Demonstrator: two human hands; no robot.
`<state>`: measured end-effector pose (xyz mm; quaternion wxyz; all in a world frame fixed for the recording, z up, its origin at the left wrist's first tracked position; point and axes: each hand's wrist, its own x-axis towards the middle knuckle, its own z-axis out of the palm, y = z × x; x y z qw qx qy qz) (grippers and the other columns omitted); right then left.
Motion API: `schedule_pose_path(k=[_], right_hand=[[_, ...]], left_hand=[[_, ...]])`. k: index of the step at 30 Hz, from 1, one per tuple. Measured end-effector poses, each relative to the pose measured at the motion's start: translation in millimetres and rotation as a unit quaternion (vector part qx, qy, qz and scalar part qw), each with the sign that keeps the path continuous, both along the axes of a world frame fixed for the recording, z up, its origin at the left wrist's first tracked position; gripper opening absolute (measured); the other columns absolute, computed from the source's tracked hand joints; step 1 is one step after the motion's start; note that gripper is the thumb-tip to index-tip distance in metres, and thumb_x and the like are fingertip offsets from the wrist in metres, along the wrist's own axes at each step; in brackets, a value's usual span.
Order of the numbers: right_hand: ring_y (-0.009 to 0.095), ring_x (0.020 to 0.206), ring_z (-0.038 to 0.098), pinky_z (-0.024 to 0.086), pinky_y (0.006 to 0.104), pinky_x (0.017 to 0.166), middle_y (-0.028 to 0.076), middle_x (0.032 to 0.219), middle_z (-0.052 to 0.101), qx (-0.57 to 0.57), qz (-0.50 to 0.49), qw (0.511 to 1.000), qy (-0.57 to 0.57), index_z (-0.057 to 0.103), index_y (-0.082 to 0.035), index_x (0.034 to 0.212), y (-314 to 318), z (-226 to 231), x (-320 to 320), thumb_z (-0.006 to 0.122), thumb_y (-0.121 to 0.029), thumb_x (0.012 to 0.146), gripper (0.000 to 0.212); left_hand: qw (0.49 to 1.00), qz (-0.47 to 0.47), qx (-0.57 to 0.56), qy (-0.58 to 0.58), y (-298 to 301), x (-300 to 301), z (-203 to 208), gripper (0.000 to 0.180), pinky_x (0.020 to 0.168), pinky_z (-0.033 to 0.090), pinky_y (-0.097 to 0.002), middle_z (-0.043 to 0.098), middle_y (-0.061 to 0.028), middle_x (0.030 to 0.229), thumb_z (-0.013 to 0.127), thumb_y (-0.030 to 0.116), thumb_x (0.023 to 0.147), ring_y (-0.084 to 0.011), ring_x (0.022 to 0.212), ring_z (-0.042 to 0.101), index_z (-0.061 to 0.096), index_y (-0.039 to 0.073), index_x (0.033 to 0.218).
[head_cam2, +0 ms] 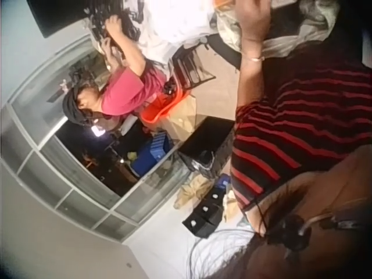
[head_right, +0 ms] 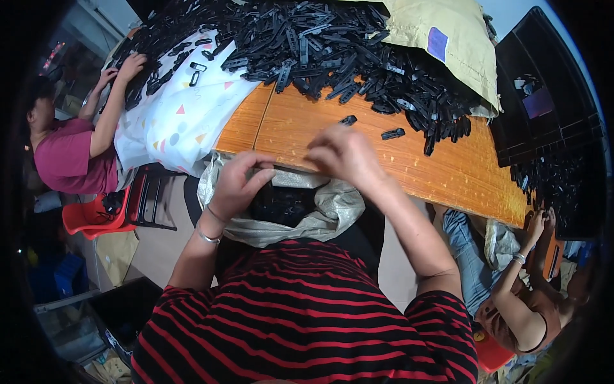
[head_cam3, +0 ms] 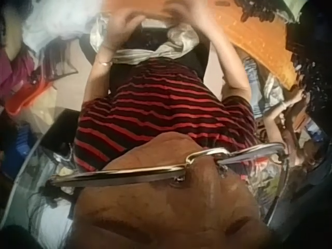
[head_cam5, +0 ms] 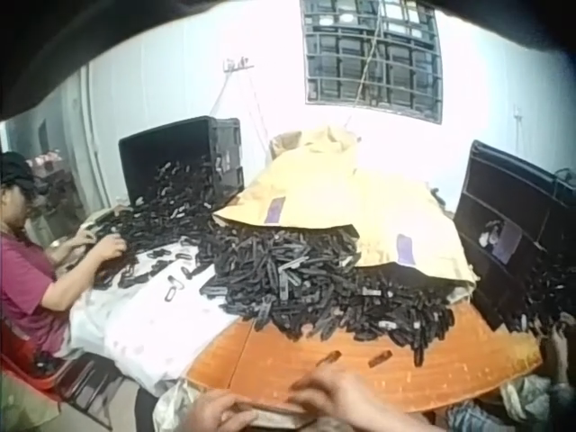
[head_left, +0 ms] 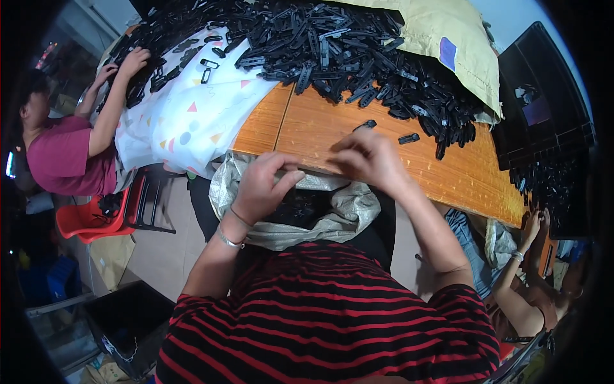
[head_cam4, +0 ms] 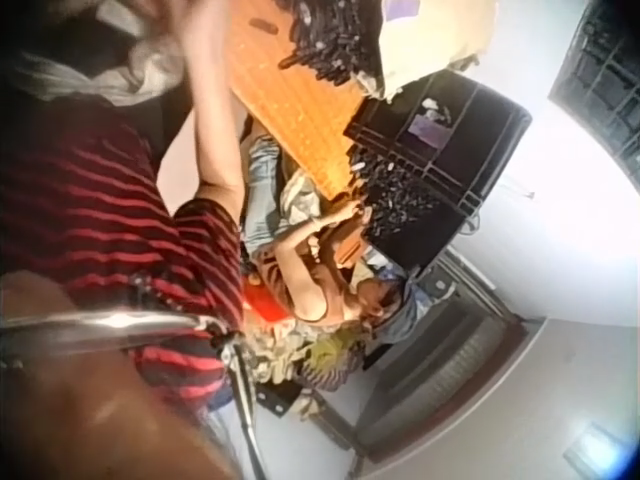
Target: Manually sorting and inspecting small black plastic components on a wooden workbench.
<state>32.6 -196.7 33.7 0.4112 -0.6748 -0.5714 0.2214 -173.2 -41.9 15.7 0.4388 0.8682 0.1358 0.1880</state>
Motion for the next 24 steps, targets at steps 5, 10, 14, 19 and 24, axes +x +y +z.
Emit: schedule_pose_path(k=[5, 10, 14, 19, 24], right_hand=[[0.031, 0.082, 0.064, 0.052, 0.0386, 0.069, 0.012, 0.094, 0.062, -0.04, -0.147, 0.938, -0.312, 0.067, -0.006, 0.098, -3.3, 9.3, 39.3, 0.072, -0.006, 0.077, 0.022], [0.033, 0.087, 0.061, 0.05, 0.0419, 0.071, 0.012, 0.093, 0.058, -0.057, -0.08, 0.93, -0.354, 0.065, -0.007, 0.101, -0.8, -4.3, 54.1, 0.073, -0.008, 0.075, 0.027], [0.031, 0.084, 0.062, 0.05, 0.0413, 0.068, 0.012, 0.092, 0.057, -0.03, -0.08, 0.939, -0.334, 0.063, -0.008, 0.106, -8.5, -0.5, 48.5, 0.071, -0.009, 0.079, 0.028], [0.028, 0.074, 0.061, 0.048, 0.037, 0.061, 0.012, 0.082, 0.057, 0.07, -0.101, 0.957, -0.262, 0.063, -0.006, 0.107, 2.0, 12.8, 30.4, 0.066, -0.006, 0.085, 0.022], [0.022, 0.056, 0.06, 0.047, 0.03, 0.053, 0.012, 0.075, 0.062, 0.205, -0.115, 0.957, -0.17, 0.064, -0.002, 0.103, 36.2, 14.5, 14.9, 0.067, -0.006, 0.086, 0.017]], left_hand=[[0.989, 0.066, 0.125, -0.054, 24.3, 66.3, 16.5, 0.024, 0.072, 0.05, -0.0349, 0.063, -0.0123, 0.093, 0.063, 0.008, 0.086, -0.0264, 0.079, 0.063, 0.063, 0.002, 0.109], [0.952, 0.041, 0.298, -0.056, 54.9, 134.8, 4.4, 0.026, 0.073, 0.049, -0.0398, 0.056, -0.0115, 0.09, 0.066, 0.005, 0.079, -0.0315, 0.087, 0.059, 0.064, 0.007, 0.105], [0.939, 0.021, 0.341, -0.036, 58.7, 145.6, 2.7, 0.018, 0.074, 0.048, -0.0404, 0.055, -0.0105, 0.091, 0.068, 0.005, 0.077, -0.0312, 0.088, 0.056, 0.06, 0.005, 0.093], [0.947, -0.006, 0.31, -0.085, 55.1, 129.1, 7.4, 0.017, 0.073, 0.048, -0.0391, 0.056, -0.0103, 0.087, 0.069, 0.004, 0.076, -0.0311, 0.083, 0.057, 0.057, 0.004, 0.088], [0.987, 0.007, 0.133, -0.094, 41.0, 100.4, 14.4, 0.021, 0.07, 0.05, -0.0282, 0.06, -0.0067, 0.087, 0.065, -0.001, 0.079, -0.0197, 0.077, 0.061, 0.058, 0.003, 0.098]])
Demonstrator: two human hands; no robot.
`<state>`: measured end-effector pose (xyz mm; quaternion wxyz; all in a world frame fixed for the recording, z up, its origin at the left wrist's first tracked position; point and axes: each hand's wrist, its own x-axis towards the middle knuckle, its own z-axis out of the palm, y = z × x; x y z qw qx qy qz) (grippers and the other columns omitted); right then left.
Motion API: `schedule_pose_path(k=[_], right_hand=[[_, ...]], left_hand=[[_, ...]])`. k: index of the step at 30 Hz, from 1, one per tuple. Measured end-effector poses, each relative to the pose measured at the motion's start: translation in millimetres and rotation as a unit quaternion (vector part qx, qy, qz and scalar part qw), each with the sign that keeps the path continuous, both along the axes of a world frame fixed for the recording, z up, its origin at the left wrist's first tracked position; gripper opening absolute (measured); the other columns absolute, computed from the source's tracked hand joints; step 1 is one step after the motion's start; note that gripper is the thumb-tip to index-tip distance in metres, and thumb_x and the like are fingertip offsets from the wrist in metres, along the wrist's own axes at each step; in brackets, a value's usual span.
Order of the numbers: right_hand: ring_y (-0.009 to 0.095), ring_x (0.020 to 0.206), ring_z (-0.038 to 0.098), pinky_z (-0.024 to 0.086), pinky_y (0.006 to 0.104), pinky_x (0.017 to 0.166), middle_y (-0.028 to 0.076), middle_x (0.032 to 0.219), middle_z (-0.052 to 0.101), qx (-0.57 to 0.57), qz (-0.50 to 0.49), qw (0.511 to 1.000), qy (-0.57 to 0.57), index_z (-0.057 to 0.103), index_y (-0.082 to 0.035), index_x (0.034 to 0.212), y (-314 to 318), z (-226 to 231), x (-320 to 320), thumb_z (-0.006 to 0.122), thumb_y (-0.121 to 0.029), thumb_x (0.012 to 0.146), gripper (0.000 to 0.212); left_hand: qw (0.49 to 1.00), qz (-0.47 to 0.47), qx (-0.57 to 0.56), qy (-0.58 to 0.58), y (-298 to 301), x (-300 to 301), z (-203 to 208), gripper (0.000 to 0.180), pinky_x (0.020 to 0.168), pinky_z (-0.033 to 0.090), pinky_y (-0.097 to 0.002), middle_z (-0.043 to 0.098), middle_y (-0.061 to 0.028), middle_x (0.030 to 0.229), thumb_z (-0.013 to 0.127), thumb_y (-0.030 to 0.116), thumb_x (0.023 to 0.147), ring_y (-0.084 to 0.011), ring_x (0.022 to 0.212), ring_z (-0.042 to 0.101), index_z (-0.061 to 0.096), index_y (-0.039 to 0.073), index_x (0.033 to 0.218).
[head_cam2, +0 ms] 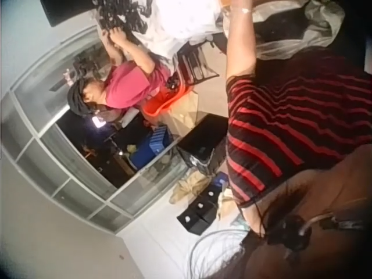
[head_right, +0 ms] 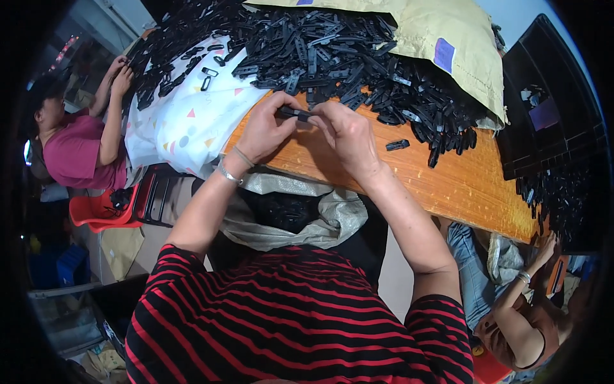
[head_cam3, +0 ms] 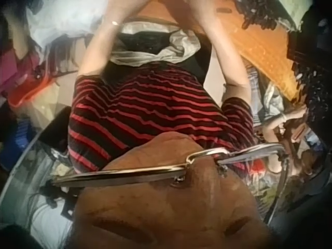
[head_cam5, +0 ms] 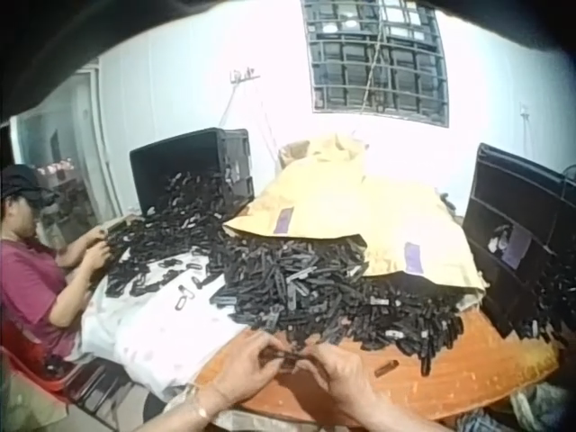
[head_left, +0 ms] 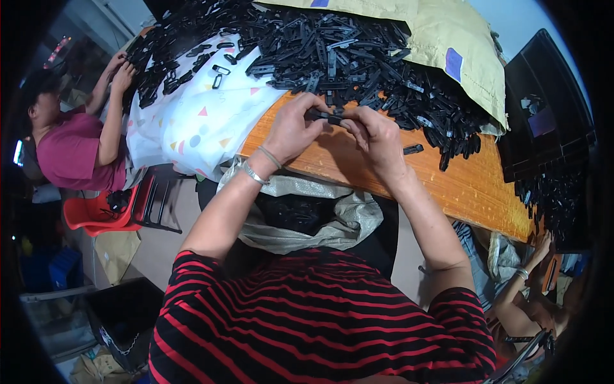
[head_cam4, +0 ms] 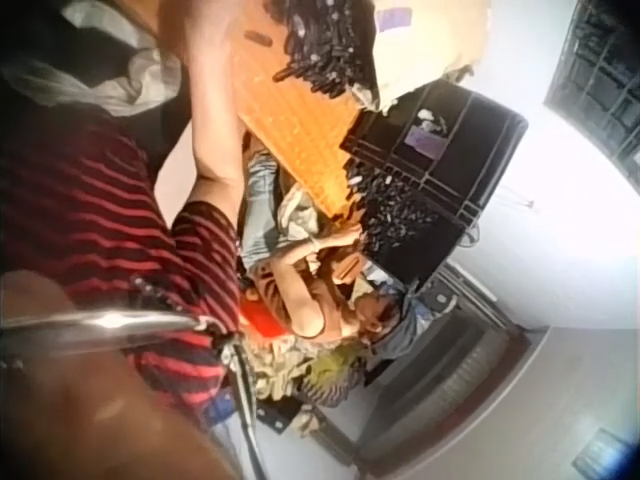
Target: Manually sorting and inspecting small black plastic components on a wooden workbench.
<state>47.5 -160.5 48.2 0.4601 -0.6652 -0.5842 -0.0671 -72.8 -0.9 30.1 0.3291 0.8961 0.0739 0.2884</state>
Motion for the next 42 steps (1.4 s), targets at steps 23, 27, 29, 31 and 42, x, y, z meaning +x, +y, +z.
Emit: schedule_pose_path(k=[23, 27, 29, 31, 42], right_hand=[[0.03, 0.08, 0.061, 0.05, 0.0347, 0.069, 0.014, 0.091, 0.059, -0.07, -0.027, 0.997, 0.02, 0.065, -0.001, 0.104, 10.8, -3.2, -17.6, 0.068, -0.003, 0.082, 0.023], [0.027, 0.079, 0.061, 0.049, 0.0324, 0.068, 0.014, 0.091, 0.06, -0.057, 0.007, 0.997, 0.045, 0.066, -0.001, 0.105, 8.0, -8.9, -13.3, 0.068, -0.003, 0.082, 0.023], [0.025, 0.078, 0.061, 0.049, 0.0317, 0.067, 0.014, 0.09, 0.061, -0.04, -0.011, 0.997, 0.064, 0.067, -0.002, 0.105, 7.4, -5.5, -14.0, 0.069, -0.003, 0.082, 0.023], [0.025, 0.078, 0.061, 0.049, 0.0317, 0.068, 0.013, 0.089, 0.061, -0.04, -0.008, 0.998, 0.055, 0.067, -0.002, 0.106, 8.7, 3.9, -19.2, 0.069, -0.003, 0.082, 0.024], [0.026, 0.076, 0.061, 0.05, 0.0318, 0.065, 0.013, 0.087, 0.061, -0.027, -0.011, 1.0, 0.007, 0.069, -0.004, 0.107, 14.6, -1.3, -22.7, 0.073, -0.004, 0.079, 0.028]], left_hand=[[0.894, -0.006, -0.442, -0.07, -23.6, -16.2, -20.5, 0.027, 0.08, 0.051, -0.0228, 0.064, -0.0057, 0.099, 0.068, -0.002, 0.082, -0.0088, 0.089, 0.061, 0.061, -0.002, 0.108], [0.862, -0.032, -0.498, -0.092, -26.2, -18.5, -16.1, 0.028, 0.079, 0.051, -0.0205, 0.064, -0.0046, 0.099, 0.063, -0.003, 0.085, -0.0079, 0.087, 0.06, 0.061, -0.002, 0.113], [0.868, -0.037, -0.486, -0.092, -26.1, -19.5, -14.7, 0.029, 0.08, 0.051, -0.0208, 0.064, -0.0049, 0.101, 0.062, -0.004, 0.085, -0.008, 0.088, 0.061, 0.06, -0.002, 0.115], [0.874, -0.042, -0.475, -0.092, -26.4, -20.0, -13.1, 0.031, 0.08, 0.051, -0.0212, 0.064, -0.0053, 0.103, 0.062, -0.004, 0.086, -0.0082, 0.089, 0.061, 0.059, -0.003, 0.117], [0.867, -0.068, -0.48, -0.11, -31.8, -27.2, -1.9, 0.047, 0.086, 0.05, -0.0212, 0.061, -0.0065, 0.109, 0.06, -0.004, 0.088, -0.0101, 0.097, 0.06, 0.048, -0.005, 0.133]])
